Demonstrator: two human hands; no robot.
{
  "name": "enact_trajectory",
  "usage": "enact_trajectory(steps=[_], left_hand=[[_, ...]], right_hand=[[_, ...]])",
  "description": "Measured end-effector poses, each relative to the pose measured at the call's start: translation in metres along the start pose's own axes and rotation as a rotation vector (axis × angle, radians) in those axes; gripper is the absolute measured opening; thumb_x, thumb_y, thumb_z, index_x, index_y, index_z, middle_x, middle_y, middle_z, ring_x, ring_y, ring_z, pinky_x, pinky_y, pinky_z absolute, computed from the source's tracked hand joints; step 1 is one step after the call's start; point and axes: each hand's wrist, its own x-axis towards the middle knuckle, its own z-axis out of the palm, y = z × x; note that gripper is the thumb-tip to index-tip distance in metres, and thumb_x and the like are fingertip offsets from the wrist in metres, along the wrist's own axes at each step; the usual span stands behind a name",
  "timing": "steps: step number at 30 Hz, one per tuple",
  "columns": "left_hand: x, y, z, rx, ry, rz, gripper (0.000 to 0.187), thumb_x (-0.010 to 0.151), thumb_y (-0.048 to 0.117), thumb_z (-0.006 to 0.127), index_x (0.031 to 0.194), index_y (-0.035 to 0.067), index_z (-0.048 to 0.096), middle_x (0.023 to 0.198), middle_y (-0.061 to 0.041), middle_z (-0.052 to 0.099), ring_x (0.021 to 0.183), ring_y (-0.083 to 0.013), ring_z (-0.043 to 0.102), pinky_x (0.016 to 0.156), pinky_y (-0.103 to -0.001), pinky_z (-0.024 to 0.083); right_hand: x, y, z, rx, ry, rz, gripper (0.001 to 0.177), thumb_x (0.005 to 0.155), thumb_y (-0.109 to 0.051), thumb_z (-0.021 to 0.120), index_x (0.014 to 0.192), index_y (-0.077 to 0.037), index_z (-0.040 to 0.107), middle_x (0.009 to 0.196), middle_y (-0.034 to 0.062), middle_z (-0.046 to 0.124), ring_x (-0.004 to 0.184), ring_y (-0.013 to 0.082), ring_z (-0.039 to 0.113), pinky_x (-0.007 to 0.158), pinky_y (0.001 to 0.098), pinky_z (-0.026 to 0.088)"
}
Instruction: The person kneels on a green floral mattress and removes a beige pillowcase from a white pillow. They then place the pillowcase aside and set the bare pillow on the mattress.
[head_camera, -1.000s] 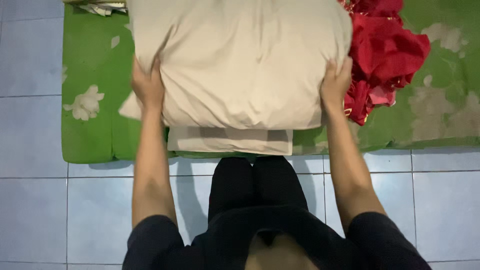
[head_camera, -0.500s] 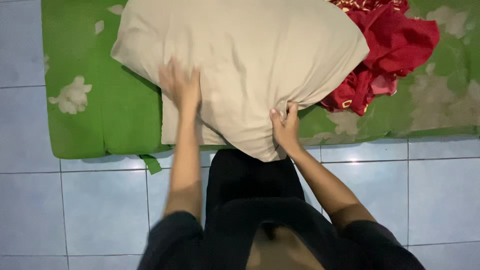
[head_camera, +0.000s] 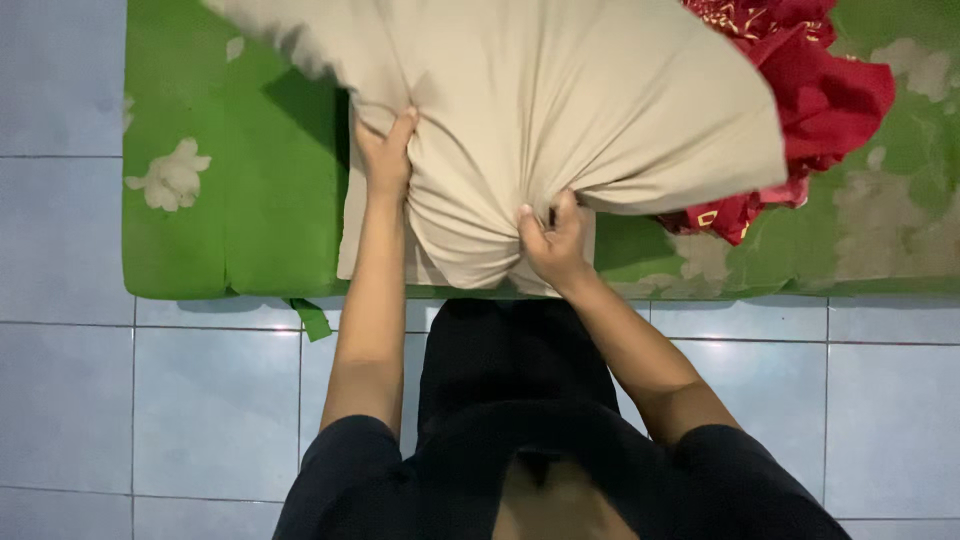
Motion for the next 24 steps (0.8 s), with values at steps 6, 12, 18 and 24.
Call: enact_trajectory(steps=[6, 12, 18, 24], left_hand=[[0.041, -0.026, -0.025, 0.567, -0.118, -0.003, 0.079, 0.089, 0.025, 0.077, 0.149, -0.009, 0.038, 0.148, -0.027, 0.053, 0.136, -0.0390, 0.054, 0.115, -0.044, 0.043], [-0.109, -0.028, -0.029, 1.173, -0.191, 0.244, 0.103, 0.085, 0.044, 0.080, 0.164, 0.005, 0.026, 0.167, -0.030, 0.018, 0.154, -0.0494, 0.015, 0.122, -0.068, 0.011], [-0.197, -0.031, -0.014, 1.269, -0.490, 0.541, 0.077, 0.082, 0.045, 0.077, 0.152, 0.032, 0.047, 0.164, -0.017, 0.028, 0.152, -0.0418, 0.024, 0.115, -0.068, 0.018], [-0.116, -0.015, -0.041, 1.085, -0.451, 0.860, 0.034, 0.103, 0.012, 0.065, 0.135, 0.024, 0.067, 0.141, -0.004, 0.067, 0.130, -0.0295, 0.061, 0.114, -0.056, 0.043]], right_hand=[[0.001, 0.013, 0.031, -0.246, -0.446, 0.517, 0.031, 0.098, -0.018, 0.069, 0.103, -0.002, 0.043, 0.074, 0.0116, 0.061, 0.063, 0.0202, 0.060, 0.060, 0.0354, 0.048], [-0.018, 0.029, -0.050, -0.485, -0.404, -0.210, 0.045, 0.089, -0.039, 0.084, 0.121, -0.017, 0.062, 0.114, 0.0118, 0.069, 0.111, 0.0301, 0.065, 0.097, 0.0417, 0.052], [-0.011, 0.085, -0.094, -0.877, -0.369, -0.566, 0.049, 0.095, -0.036, 0.084, 0.138, -0.033, 0.062, 0.157, 0.0145, 0.041, 0.146, 0.0422, 0.038, 0.121, 0.0559, 0.028], [0.053, 0.132, -0.096, -0.685, -0.430, -0.733, 0.018, 0.104, -0.014, 0.080, 0.118, -0.022, 0.072, 0.117, 0.0042, 0.074, 0.128, 0.0238, 0.071, 0.106, 0.0410, 0.054]])
